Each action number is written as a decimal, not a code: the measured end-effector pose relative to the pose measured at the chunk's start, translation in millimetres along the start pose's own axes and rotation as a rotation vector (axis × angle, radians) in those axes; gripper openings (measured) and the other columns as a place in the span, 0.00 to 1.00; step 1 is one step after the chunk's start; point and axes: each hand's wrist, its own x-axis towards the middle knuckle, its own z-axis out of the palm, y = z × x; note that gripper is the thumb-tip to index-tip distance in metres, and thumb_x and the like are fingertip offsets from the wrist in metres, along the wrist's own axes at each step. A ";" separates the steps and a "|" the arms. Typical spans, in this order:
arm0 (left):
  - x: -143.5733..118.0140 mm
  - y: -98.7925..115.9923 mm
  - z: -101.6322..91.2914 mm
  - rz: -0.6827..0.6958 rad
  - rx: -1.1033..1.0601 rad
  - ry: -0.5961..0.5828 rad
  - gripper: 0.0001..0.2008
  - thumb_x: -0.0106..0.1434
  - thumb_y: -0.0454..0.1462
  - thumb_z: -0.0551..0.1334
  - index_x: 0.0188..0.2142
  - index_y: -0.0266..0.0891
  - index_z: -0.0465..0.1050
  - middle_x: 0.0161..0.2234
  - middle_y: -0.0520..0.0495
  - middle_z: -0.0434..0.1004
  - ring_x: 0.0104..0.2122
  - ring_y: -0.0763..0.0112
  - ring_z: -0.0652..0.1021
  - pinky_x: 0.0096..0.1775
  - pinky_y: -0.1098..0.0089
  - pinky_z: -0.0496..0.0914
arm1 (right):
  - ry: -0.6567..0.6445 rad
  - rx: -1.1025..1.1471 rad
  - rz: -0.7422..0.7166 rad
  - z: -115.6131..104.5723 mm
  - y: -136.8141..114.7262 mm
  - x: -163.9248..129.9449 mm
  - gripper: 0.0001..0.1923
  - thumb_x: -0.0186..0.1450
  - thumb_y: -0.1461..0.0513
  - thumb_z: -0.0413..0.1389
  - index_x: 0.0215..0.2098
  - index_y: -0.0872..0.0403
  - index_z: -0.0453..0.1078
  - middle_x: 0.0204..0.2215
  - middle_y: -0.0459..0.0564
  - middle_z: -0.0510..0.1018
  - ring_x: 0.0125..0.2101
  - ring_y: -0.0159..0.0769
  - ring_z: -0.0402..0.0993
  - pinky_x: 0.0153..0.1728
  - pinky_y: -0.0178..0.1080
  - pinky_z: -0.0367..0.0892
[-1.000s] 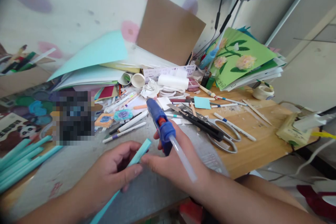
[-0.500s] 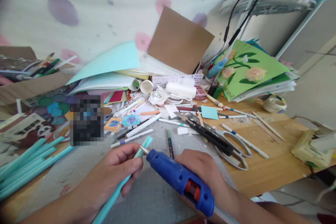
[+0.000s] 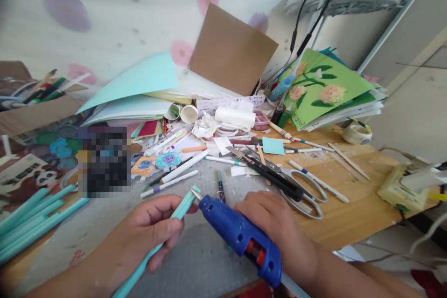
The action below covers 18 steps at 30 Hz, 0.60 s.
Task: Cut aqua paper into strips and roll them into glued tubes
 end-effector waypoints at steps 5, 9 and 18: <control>-2.7 -3.1 -0.2 0.010 -0.039 -0.010 0.17 0.58 0.45 0.65 0.44 0.39 0.71 0.19 0.58 0.67 0.13 0.82 0.62 0.18 0.78 0.54 | 0.004 -0.014 0.085 -3.6 11.8 -3.5 0.07 0.67 0.56 0.53 0.40 0.47 0.70 0.25 0.44 0.74 0.25 0.36 0.73 0.27 0.38 0.65; -3.7 -3.1 2.9 0.034 -0.075 0.101 0.19 0.60 0.49 0.65 0.43 0.39 0.73 0.18 0.58 0.65 0.14 0.82 0.61 0.18 0.78 0.55 | 0.027 0.026 0.287 -5.6 7.8 -4.1 0.03 0.63 0.58 0.58 0.35 0.47 0.72 0.26 0.44 0.75 0.26 0.36 0.73 0.26 0.37 0.68; -2.2 -0.9 4.5 0.075 -0.256 0.168 0.21 0.58 0.54 0.66 0.31 0.37 0.76 0.21 0.52 0.67 0.20 0.77 0.67 0.23 0.77 0.60 | 0.263 0.727 0.858 3.5 12.4 -23.4 0.18 0.53 0.49 0.67 0.36 0.51 0.77 0.26 0.50 0.78 0.23 0.36 0.71 0.20 0.36 0.67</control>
